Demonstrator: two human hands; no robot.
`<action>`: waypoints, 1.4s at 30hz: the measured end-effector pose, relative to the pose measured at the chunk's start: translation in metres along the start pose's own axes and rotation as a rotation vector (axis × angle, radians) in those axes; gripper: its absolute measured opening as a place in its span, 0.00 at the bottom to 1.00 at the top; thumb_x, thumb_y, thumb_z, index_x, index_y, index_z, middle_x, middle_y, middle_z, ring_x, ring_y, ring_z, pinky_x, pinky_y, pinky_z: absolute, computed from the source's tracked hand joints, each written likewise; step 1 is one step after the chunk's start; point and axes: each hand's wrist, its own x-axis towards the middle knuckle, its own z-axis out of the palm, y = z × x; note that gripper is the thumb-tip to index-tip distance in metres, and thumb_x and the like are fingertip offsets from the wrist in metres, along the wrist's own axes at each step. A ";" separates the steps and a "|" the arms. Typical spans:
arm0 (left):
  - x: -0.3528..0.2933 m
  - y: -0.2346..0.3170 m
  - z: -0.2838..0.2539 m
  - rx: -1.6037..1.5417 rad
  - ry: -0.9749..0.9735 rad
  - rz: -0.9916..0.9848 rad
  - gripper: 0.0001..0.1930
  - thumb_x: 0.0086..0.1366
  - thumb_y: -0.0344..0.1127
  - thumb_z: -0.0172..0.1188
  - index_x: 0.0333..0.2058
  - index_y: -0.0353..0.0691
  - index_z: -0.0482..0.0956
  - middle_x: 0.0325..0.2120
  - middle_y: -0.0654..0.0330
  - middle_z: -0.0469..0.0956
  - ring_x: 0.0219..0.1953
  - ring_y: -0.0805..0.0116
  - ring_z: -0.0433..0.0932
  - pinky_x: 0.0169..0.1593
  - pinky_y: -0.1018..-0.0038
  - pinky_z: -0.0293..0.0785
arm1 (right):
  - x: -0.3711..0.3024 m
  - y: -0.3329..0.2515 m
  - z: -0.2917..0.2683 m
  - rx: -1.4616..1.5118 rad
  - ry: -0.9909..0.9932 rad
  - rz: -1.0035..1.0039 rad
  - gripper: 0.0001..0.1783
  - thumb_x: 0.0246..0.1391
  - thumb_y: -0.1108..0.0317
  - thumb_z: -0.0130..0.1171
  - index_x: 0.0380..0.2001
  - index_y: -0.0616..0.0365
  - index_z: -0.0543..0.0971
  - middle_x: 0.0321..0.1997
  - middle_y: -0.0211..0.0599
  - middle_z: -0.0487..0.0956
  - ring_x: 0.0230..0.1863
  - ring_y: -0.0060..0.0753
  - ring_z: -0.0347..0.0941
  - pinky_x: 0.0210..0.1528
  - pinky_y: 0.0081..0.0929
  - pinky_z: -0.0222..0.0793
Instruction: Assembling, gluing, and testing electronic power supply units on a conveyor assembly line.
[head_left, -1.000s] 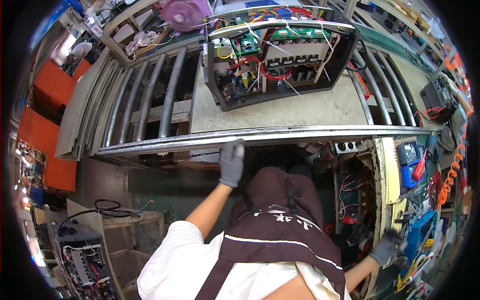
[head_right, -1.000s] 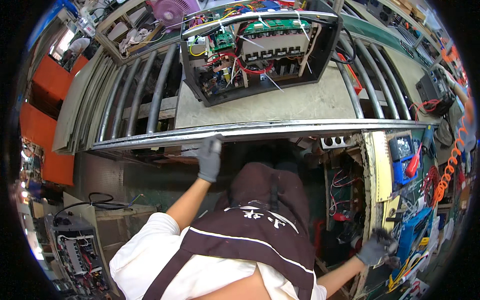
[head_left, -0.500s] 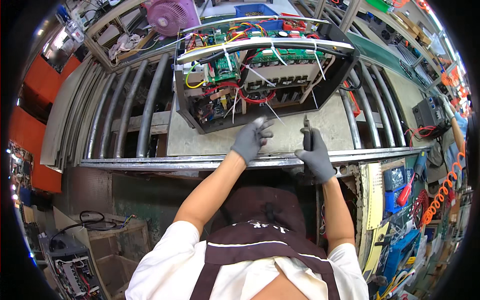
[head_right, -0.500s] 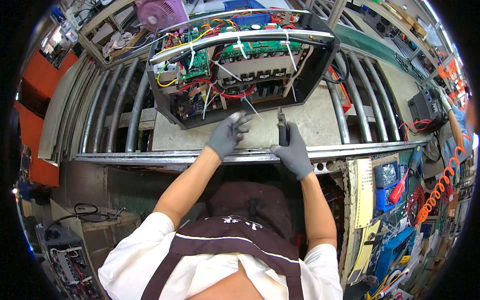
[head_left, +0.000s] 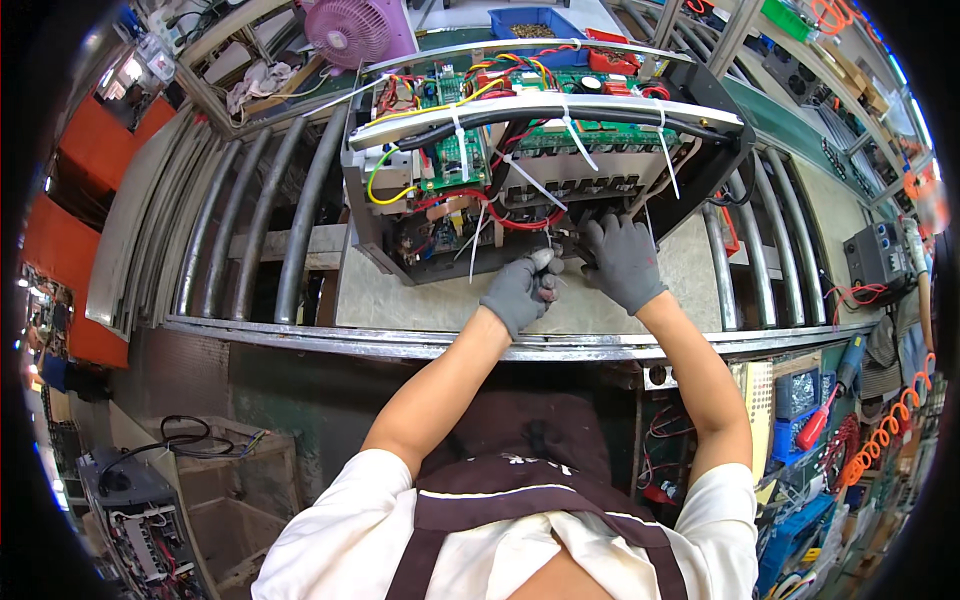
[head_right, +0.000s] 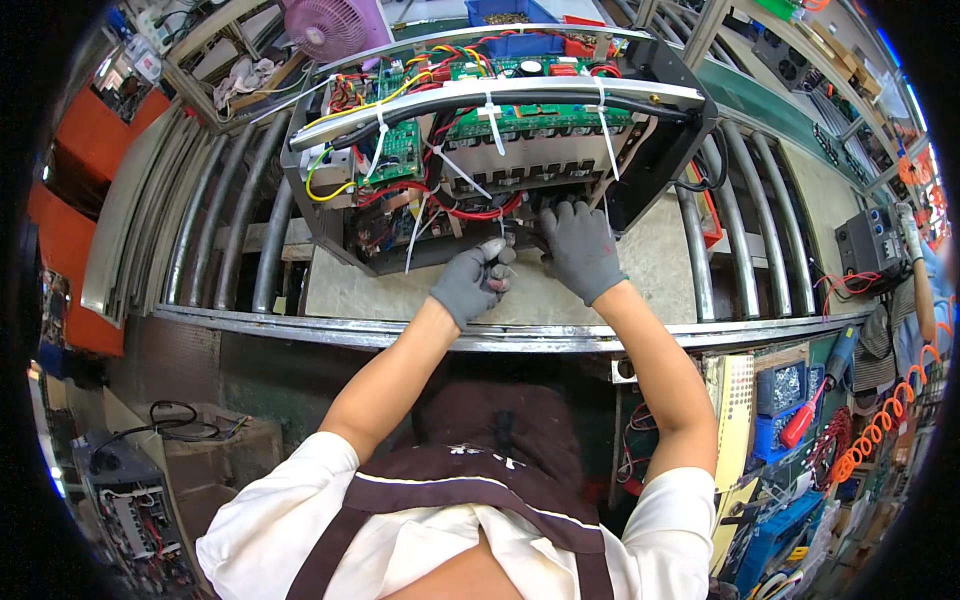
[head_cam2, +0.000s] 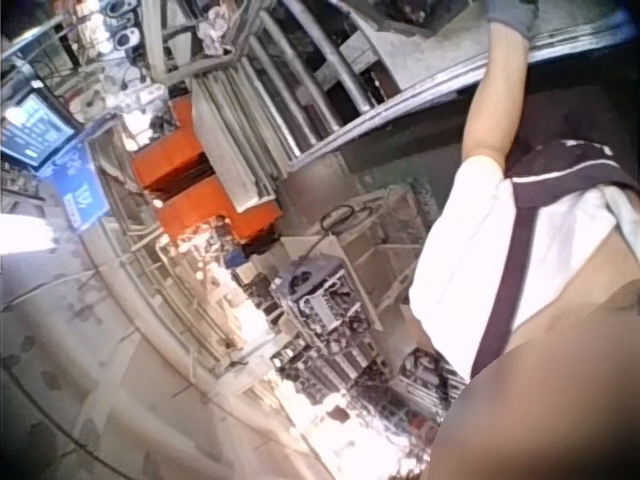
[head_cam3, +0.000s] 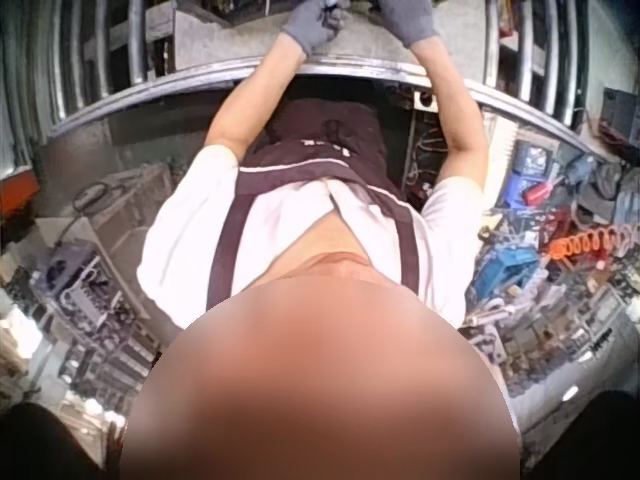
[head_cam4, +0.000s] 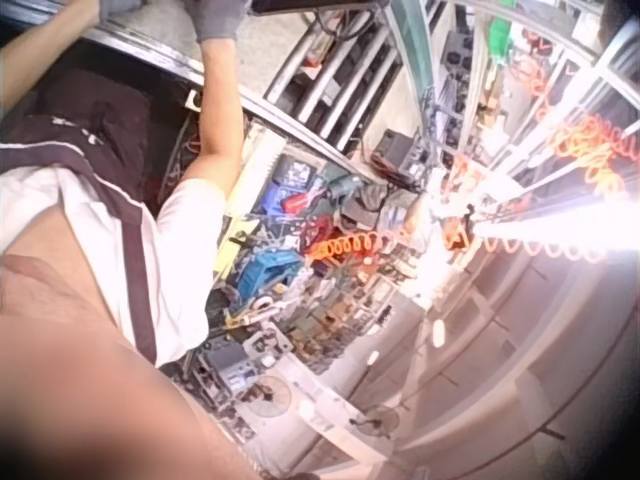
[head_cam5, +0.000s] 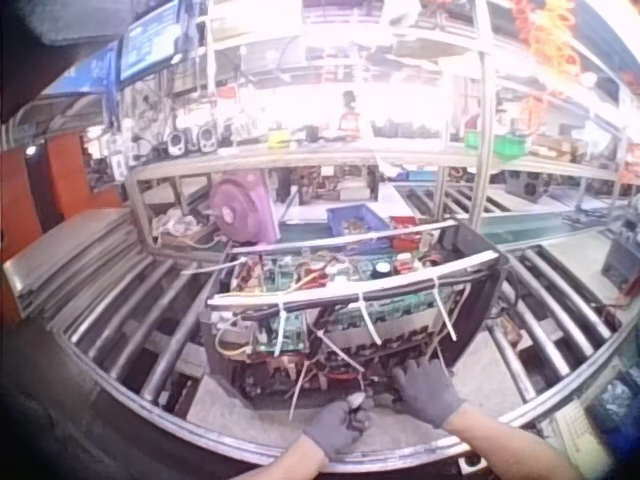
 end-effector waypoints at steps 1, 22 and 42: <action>-0.001 0.000 0.002 0.005 0.001 0.002 0.06 0.66 0.34 0.55 0.39 0.40 0.74 0.24 0.62 0.73 0.16 0.75 0.66 0.18 0.81 0.60 | 0.003 0.000 0.002 0.002 0.004 0.002 0.32 0.30 0.57 0.70 0.42 0.54 0.71 0.37 0.41 0.72 0.40 0.44 0.69 0.40 0.40 0.66; 0.041 -0.043 0.094 0.236 -0.396 -0.147 0.16 0.67 0.49 0.54 0.41 0.42 0.78 0.22 0.67 0.73 0.21 0.74 0.69 0.24 0.79 0.64 | -0.058 0.045 0.026 0.180 0.212 0.637 0.32 0.32 0.59 0.71 0.45 0.54 0.71 0.39 0.40 0.71 0.43 0.45 0.71 0.42 0.40 0.70; 0.042 -0.059 0.076 0.266 -0.510 0.119 0.07 0.65 0.36 0.52 0.32 0.43 0.77 0.21 0.65 0.78 0.20 0.72 0.76 0.23 0.76 0.70 | -0.053 0.031 0.036 0.383 0.378 0.378 0.31 0.34 0.67 0.69 0.46 0.53 0.71 0.41 0.41 0.75 0.44 0.49 0.73 0.41 0.39 0.70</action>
